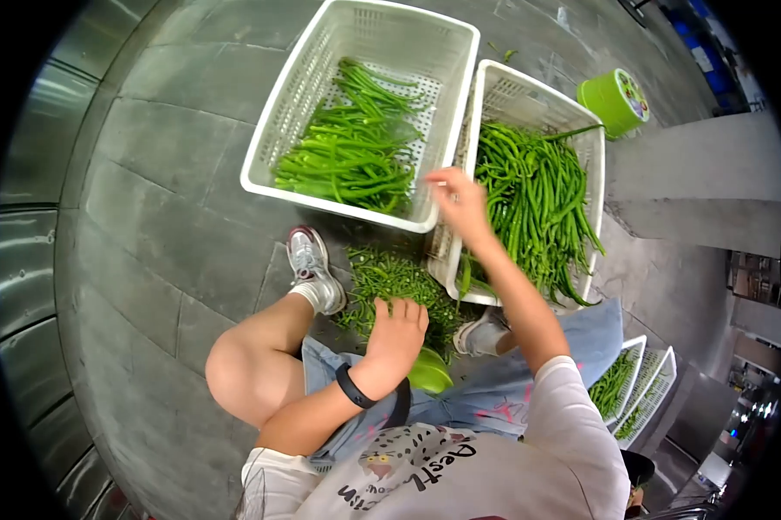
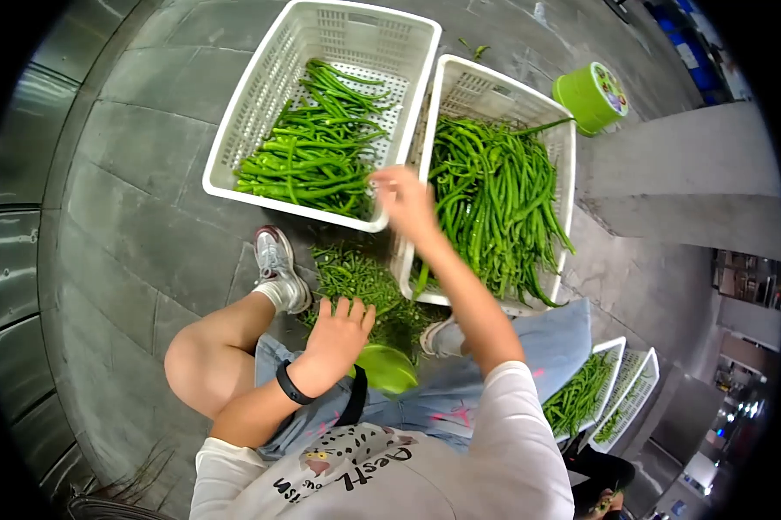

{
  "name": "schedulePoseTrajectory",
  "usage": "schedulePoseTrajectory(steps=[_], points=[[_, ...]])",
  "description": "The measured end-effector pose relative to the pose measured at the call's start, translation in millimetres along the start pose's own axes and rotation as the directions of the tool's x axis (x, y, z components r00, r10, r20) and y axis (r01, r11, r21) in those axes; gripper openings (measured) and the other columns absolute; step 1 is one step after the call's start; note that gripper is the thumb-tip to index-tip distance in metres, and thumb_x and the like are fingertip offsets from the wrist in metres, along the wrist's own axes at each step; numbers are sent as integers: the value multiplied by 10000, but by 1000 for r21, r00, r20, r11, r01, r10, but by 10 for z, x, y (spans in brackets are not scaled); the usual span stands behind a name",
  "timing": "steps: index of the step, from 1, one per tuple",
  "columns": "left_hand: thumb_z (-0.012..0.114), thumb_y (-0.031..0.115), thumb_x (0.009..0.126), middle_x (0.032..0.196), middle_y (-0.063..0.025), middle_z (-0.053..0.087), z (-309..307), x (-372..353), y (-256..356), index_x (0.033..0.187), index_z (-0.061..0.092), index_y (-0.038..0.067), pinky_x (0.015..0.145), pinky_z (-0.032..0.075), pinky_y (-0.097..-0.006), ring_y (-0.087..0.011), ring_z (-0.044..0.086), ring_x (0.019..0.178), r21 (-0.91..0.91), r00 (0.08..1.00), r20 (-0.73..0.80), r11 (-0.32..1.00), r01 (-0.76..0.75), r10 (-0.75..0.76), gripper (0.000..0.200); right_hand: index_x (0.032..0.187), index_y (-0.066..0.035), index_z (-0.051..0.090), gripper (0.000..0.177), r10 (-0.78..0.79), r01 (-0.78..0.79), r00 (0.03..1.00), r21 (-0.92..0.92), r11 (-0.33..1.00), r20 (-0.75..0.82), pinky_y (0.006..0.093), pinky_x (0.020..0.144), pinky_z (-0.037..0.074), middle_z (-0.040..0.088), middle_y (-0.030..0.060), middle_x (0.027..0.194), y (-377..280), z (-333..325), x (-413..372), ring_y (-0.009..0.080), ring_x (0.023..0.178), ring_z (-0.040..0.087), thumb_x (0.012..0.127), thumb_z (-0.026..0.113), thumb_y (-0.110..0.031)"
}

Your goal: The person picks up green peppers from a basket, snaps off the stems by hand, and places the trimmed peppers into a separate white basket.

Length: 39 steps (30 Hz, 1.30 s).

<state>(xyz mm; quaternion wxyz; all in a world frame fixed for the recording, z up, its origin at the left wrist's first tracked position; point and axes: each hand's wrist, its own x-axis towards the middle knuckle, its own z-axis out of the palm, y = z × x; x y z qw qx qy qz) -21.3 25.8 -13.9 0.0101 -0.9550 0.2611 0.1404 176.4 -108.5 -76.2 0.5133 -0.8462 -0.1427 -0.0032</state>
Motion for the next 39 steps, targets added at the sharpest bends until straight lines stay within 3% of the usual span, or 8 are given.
schedulePoseTrajectory(steps=[3,6,15,22,27,32,36,39], points=[[540,179,818,1067,-89,563,-42,-10,84,1231,541,85,888,377,-457,-251,520,995,16,998,25,998,-65,64,424,933,-51,659,149,102,-167,975,-353,921,-196,310,660,513,643,138,859,624,-879,-271,254,711,634,817,568,-27],[553,195,813,1035,-79,561,50,-16,185,1228,544,91,870,382,-450,-243,522,981,-2,994,10,994,-107,107,428,973,-41,646,302,-22,127,983,-591,797,182,348,781,504,645,141,932,951,-1193,-643,276,867,622,731,512,78],[606,284,807,977,-58,566,137,98,280,1168,564,109,807,395,-418,-225,531,949,26,992,31,992,-120,119,403,1044,-147,652,392,-45,553,515,-292,780,856,400,879,478,548,78,1205,1039,-645,-1079,273,1116,514,665,658,-48],[593,269,810,961,-58,564,220,255,212,1081,590,103,794,398,-411,-227,532,938,36,995,61,996,-84,81,318,995,-30,602,253,94,-27,843,-132,991,530,370,854,479,633,114,1011,835,-648,-1125,280,954,599,747,613,-74],[588,260,813,963,-56,564,215,198,180,1102,586,92,801,396,-417,-238,527,950,62,996,-1,995,-83,84,333,882,-66,462,57,401,-277,916,666,692,-36,382,683,521,588,75,709,694,-1171,-896,217,677,616,825,456,-71],[595,264,826,1009,-78,564,241,166,237,1131,570,86,807,398,-427,-245,529,981,-3,990,63,992,-123,123,354,1014,-51,654,387,474,-163,839,-706,689,269,438,775,520,667,198,893,1037,-1024,-899,364,829,647,747,612,-329],[617,294,814,1007,-78,566,206,124,205,1143,566,90,799,397,-426,-247,531,978,-3,991,61,993,-119,119,390,923,0,673,266,857,-361,362,-792,492,368,401,741,531,675,196,918,1166,-582,-1107,325,758,669,757,546,-165],[633,309,806,1015,-79,565,93,101,152,1156,562,95,809,404,-427,-249,528,985,11,995,8,995,-96,96,416,1055,-65,633,315,658,-110,654,-814,571,373,428,717,535,665,206,930,1236,-590,-1216,342,778,664,760,578,-162]])
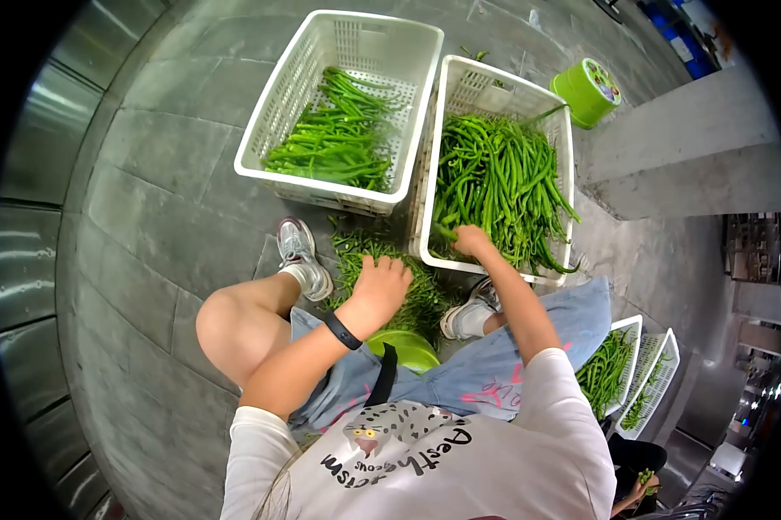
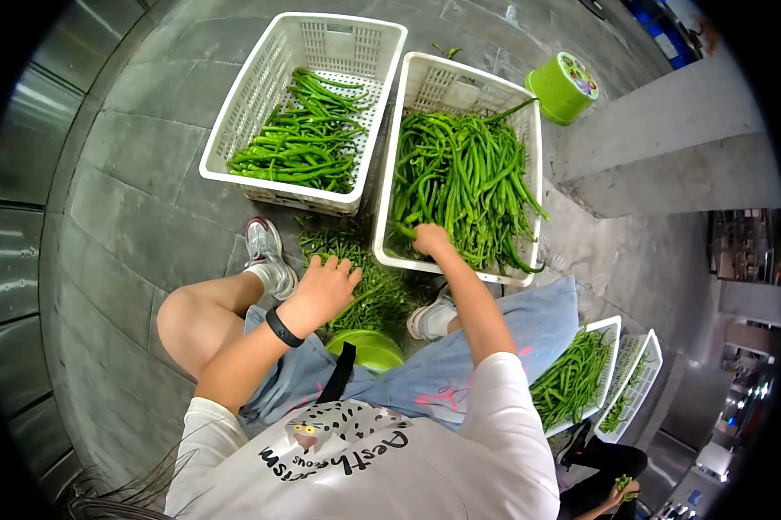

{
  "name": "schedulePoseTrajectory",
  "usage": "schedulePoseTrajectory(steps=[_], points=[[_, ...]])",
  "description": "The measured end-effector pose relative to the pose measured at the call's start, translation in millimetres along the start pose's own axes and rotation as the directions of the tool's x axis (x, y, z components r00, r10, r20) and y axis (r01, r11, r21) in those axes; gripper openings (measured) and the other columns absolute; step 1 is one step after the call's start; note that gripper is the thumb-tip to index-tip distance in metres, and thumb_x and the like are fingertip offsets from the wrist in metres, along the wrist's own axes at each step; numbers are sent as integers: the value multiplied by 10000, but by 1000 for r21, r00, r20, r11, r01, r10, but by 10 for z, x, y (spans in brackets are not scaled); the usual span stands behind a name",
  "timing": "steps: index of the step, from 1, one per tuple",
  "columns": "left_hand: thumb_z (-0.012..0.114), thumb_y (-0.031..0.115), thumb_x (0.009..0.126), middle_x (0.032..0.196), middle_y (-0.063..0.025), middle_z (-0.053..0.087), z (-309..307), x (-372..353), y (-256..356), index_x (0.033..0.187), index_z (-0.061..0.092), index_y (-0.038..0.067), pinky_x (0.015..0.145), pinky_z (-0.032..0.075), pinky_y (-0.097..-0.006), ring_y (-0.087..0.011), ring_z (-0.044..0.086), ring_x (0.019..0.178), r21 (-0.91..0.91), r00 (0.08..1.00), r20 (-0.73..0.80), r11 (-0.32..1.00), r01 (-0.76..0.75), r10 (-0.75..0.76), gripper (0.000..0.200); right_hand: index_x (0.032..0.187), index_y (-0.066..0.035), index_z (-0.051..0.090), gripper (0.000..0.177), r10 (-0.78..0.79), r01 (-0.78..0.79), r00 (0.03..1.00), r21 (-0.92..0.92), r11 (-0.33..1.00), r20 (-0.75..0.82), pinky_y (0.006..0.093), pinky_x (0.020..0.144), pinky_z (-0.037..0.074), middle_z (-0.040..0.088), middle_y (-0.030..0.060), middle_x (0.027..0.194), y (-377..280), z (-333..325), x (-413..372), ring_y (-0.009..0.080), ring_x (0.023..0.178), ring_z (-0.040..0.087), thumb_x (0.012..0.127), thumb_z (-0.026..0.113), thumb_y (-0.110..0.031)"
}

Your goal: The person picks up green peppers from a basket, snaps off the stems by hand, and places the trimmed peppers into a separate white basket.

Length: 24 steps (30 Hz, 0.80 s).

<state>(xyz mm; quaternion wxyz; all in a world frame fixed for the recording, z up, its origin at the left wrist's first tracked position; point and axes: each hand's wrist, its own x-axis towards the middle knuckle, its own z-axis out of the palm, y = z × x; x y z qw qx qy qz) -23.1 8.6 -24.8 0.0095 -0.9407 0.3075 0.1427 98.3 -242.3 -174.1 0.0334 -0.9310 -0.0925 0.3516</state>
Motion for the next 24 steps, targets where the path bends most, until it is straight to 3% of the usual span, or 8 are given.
schedulePoseTrajectory(steps=[2,5,7,9,13,16,19,24], points=[[546,166,811,950,-66,566,15,-38,-7,1027,593,90,831,393,-476,-248,538,945,-10,991,-131,1000,3,-4,234,1150,-106,541,391,-16,2,984,-81,997,-175,463,684,531,656,215,890,89,-80,-54,371,781,652,766,583,-161],[626,317,816,1032,-75,567,-124,-34,-26,1179,553,100,819,410,-432,-251,527,995,6,1000,4,1000,12,-12,429,1216,-173,386,471,6,-8,924,-3,1000,-382,524,650,494,626,240,748,171,-583,-462,413,739,630,778,546,-100],[640,294,802,1063,-73,553,-204,-19,-47,1191,535,95,824,415,-410,-249,526,995,-41,997,-79,999,9,-12,449,1234,-118,412,426,4,135,894,278,951,-447,419,655,500,624,181,740,143,-1016,-881,323,728,641,829,542,-99],[650,273,791,1097,-73,542,-260,30,-69,1198,524,93,820,417,-391,-247,527,991,-113,961,-275,994,2,-33,462,1215,-48,452,375,-96,331,932,713,619,-350,316,655,480,580,76,683,186,-1210,-1120,188,663,591,851,532,-91],[663,141,766,1265,-73,489,-713,98,-73,1284,467,100,905,396,-398,-250,504,1090,-348,730,-658,934,-77,-185,555,1130,2,516,281,-318,243,929,959,143,-188,246,634,453,551,21,699,-123,-1260,-1668,111,636,536,857,525,-67],[672,128,760,1220,-44,519,-779,50,-117,1244,514,120,925,376,-401,-252,505,1084,-283,670,-728,954,-101,-145,509,1100,27,501,310,-459,235,875,963,130,-152,266,615,460,547,66,708,-378,-1130,-1821,147,613,543,795,529,-27],[673,131,762,900,-9,567,-580,29,-194,977,606,105,840,389,-378,-216,526,930,-202,707,-706,968,-148,-39,227,1074,-10,502,303,-532,241,833,965,102,-152,258,624,457,566,60,762,-550,-993,-1806,138,616,547,773,527,-1],[676,152,757,793,-30,531,-491,18,-180,909,598,90,680,441,-327,-215,545,773,-280,824,-553,904,-323,123,182,1016,-44,540,176,-561,273,816,948,162,-140,191,543,414,567,-3,754,-614,-732,-1745,53,589,506,924,577,-189]])
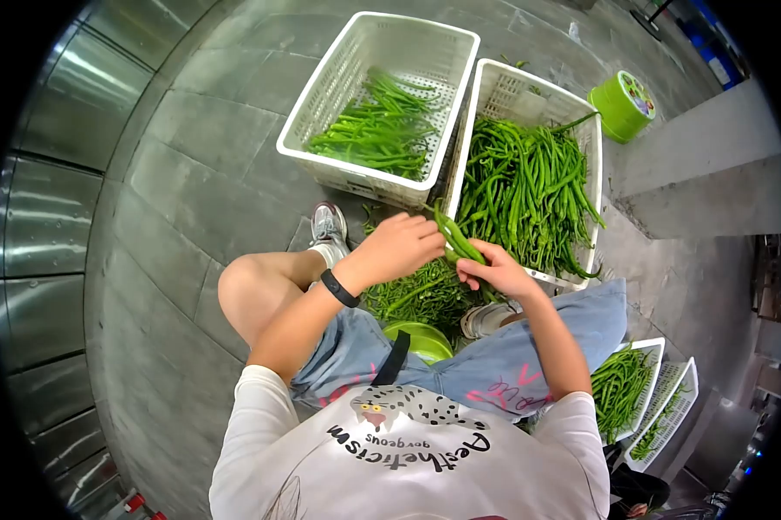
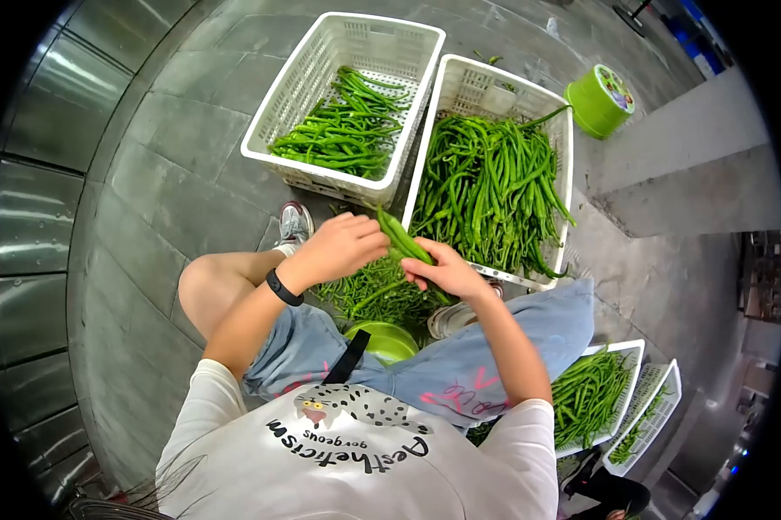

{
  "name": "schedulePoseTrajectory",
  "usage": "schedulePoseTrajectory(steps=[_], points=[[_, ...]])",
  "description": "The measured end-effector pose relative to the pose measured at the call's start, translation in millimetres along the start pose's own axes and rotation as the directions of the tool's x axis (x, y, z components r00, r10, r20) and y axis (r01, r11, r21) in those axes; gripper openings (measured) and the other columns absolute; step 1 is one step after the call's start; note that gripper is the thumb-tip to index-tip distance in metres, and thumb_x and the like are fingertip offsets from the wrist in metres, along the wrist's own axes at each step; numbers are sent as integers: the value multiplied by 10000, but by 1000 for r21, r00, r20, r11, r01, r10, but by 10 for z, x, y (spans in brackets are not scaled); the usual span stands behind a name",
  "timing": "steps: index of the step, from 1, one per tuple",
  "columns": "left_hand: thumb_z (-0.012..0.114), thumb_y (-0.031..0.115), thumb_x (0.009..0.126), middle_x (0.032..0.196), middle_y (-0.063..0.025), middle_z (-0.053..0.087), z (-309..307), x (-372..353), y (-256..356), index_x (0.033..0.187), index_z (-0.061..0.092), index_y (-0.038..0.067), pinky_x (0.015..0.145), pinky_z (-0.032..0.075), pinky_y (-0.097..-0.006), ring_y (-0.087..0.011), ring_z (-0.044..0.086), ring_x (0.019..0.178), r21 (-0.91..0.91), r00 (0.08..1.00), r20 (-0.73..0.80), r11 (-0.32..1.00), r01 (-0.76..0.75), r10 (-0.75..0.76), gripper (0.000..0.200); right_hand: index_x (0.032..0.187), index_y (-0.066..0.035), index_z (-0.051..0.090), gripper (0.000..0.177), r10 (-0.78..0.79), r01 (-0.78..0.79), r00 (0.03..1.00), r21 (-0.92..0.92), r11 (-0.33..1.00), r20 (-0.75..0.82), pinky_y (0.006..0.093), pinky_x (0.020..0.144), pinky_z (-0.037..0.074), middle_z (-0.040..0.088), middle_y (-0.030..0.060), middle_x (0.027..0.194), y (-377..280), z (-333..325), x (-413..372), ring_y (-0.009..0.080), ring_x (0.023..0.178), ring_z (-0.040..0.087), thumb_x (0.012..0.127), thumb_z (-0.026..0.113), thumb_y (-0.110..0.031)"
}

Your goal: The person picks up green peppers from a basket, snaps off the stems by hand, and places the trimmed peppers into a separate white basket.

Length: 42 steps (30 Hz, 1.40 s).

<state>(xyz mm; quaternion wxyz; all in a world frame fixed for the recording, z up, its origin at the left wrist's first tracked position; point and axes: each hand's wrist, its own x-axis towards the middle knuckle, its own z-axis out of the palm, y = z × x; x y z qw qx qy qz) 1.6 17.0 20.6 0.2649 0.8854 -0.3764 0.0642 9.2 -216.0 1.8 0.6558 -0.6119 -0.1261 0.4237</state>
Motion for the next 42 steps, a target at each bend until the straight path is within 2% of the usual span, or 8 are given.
schedulePoseTrajectory(steps=[7,11,18,23,27,33,37,42], points=[[665,211,800,783,-86,593,58,97,39,871,609,47,655,466,-365,-264,569,739,-414,994,110,910,22,26,187,942,-26,578,145,-34,37,999,94,995,-27,183,500,358,569,2,709,115,77,-97,46,543,449,899,606,-162],[647,199,828,738,-112,600,44,72,-21,813,631,14,645,463,-359,-288,581,699,-525,917,375,784,331,-136,186,942,-26,576,141,-74,71,997,141,987,16,186,494,356,566,4,714,96,72,-113,44,541,447,906,594,-162],[622,248,861,814,-123,649,101,40,45,868,661,10,631,460,-323,-248,610,723,-681,969,245,710,180,-11,241,1002,-30,600,175,-45,39,998,134,990,43,184,477,344,565,-2,712,66,151,-171,35,527,441,910,593,-178],[562,321,920,773,-58,615,147,-30,40,878,628,13,643,447,-285,-157,578,717,-826,892,447,355,438,-63,318,995,-13,598,231,-126,91,987,287,954,104,187,502,352,559,4,703,86,189,-218,46,522,447,918,583,-230],[519,316,948,742,3,535,267,32,58,920,581,42,694,417,-244,-102,522,739,-930,864,366,-105,352,-347,282,990,-41,569,242,-74,206,971,647,734,-225,295,657,479,580,19,843,188,231,-84,111,688,538,914,579,-271],[547,222,934,916,3,579,411,32,17,1014,559,70,759,433,-233,-76,531,858,-783,778,542,145,605,-317,173,951,-54,508,221,-16,449,885,843,298,-466,268,694,429,465,29,834,149,-64,-3,134,732,441,957,502,-274],[572,233,928,878,11,599,593,-28,173,1054,554,55,685,434,-218,-61,532,773,-744,734,664,-30,667,-143,219,968,-52,545,233,-27,483,861,801,354,-508,330,798,483,576,56,933,142,-115,-27,171,871,553,940,534,-283],[651,213,875,826,20,604,581,12,149,1047,592,46,658,426,-213,-55,526,730,-781,791,560,161,603,-246,247,986,-66,553,224,1,505,835,768,393,-550,373,870,484,603,66,987,218,-139,-49,191,951,580,940,532,-284]])
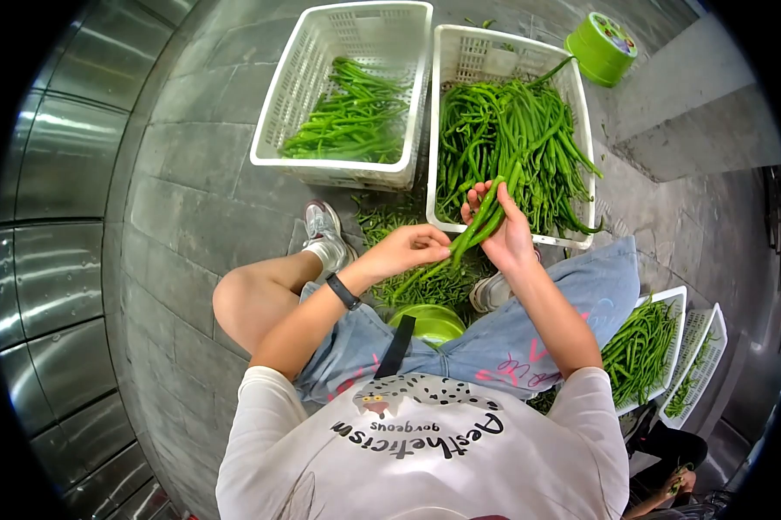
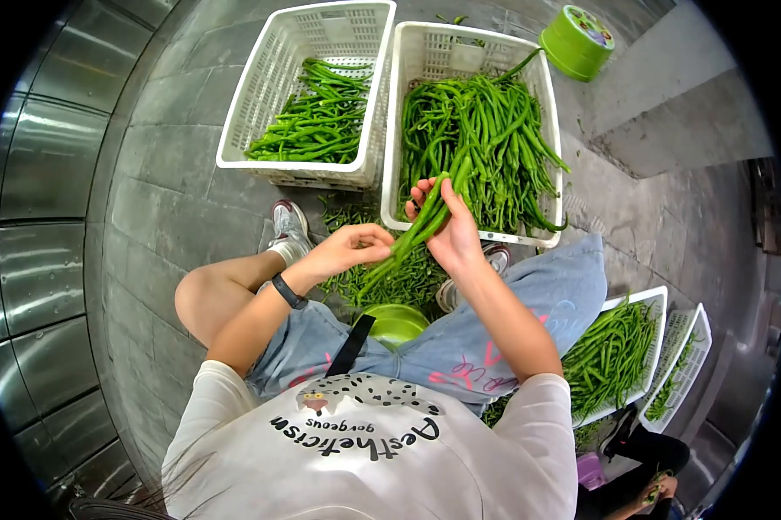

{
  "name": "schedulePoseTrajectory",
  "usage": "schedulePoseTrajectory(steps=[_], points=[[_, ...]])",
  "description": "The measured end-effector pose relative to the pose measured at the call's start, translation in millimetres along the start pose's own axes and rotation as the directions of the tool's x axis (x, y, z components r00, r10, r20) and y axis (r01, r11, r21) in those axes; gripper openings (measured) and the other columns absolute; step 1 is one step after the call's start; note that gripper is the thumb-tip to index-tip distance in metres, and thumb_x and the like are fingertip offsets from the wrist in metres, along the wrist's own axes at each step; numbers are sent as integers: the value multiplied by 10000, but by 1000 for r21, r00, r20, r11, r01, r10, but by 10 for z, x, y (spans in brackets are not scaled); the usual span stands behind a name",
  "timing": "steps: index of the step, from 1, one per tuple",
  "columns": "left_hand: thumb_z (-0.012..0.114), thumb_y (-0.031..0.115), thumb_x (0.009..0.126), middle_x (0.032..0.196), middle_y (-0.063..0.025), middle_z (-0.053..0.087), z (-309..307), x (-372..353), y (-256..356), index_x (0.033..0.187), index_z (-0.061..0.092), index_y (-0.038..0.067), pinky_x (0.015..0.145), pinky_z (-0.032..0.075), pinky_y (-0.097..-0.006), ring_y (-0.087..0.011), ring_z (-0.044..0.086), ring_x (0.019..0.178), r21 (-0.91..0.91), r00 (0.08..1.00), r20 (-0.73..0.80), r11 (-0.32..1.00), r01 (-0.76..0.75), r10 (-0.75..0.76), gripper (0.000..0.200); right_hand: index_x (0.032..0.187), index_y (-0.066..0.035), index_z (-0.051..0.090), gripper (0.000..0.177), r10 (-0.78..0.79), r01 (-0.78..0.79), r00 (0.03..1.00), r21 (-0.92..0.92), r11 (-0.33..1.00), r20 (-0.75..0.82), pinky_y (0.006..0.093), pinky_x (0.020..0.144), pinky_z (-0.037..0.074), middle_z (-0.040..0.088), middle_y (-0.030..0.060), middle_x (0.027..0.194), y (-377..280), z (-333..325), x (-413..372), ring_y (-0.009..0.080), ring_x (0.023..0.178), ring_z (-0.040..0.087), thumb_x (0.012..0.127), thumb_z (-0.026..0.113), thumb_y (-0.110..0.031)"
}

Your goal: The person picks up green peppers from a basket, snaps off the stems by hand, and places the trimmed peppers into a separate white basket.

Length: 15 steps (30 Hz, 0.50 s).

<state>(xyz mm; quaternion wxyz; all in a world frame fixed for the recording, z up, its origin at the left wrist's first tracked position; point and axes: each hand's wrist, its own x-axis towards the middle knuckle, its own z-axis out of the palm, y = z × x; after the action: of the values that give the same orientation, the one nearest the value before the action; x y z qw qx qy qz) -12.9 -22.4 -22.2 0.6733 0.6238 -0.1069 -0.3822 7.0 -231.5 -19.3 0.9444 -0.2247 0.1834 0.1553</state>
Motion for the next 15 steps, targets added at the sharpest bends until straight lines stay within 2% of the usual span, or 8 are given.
schedulePoseTrajectory(steps=[5,6,9,10,12,13,14,15], points=[[681,185,835,755,-27,625,52,-38,88,951,638,26,597,451,-249,-86,568,683,411,981,-97,904,-117,170,201,991,-65,551,230,8,-8,1000,14,1000,-13,387,888,478,604,65,991,-12,54,-12,198,977,575,938,535,-288],[670,181,835,734,-71,629,49,-35,75,923,640,14,569,459,-269,-121,587,650,435,970,-98,886,-160,223,191,991,-64,551,231,24,-24,1000,28,999,-13,391,890,477,604,66,994,-35,71,-19,199,982,573,937,536,-288],[651,192,844,741,-86,632,-41,-22,84,918,637,20,595,470,-301,-178,596,662,612,955,-96,773,-165,280,188,974,-31,551,246,-31,30,999,79,996,13,400,886,480,599,78,958,-212,22,62,202,944,575,942,519,-272],[637,180,838,743,-96,625,-61,-31,89,880,624,33,619,472,-349,-244,591,716,748,930,-63,634,-196,363,153,965,-16,550,268,-83,84,996,48,995,-21,405,881,483,598,90,925,-292,-9,103,208,914,578,950,499,-279],[641,164,815,743,-84,609,-67,-66,94,863,611,38,643,457,-363,-251,570,757,891,917,-66,436,-124,394,138,957,-1,549,308,-202,207,973,39,977,-112,404,879,487,600,116,892,-486,-78,183,234,888,577,964,464,-296],[643,156,804,743,-78,601,-71,-81,95,854,605,41,655,450,-370,-255,559,777,941,910,-63,328,-82,410,132,937,1,545,328,-284,280,943,-48,959,-174,397,872,487,596,118,890,-613,-113,228,239,863,572,974,436,-307],[644,148,793,743,-76,593,-83,-89,90,852,601,41,662,445,-364,-250,553,788,968,904,-34,240,-77,426,129,912,-2,540,348,-383,380,907,-52,924,-175,403,867,486,588,113,875,-742,-159,267,242,828,563,983,407,-316],[645,140,782,743,-74,585,-100,-95,81,850,597,42,670,440,-358,-245,548,799,986,898,-4,152,-70,440,128,902,-9,535,314,-478,465,868,-118,878,-134,357,794,479,563,91,856,-905,-240,305,202,788,541,978,436,-297]])
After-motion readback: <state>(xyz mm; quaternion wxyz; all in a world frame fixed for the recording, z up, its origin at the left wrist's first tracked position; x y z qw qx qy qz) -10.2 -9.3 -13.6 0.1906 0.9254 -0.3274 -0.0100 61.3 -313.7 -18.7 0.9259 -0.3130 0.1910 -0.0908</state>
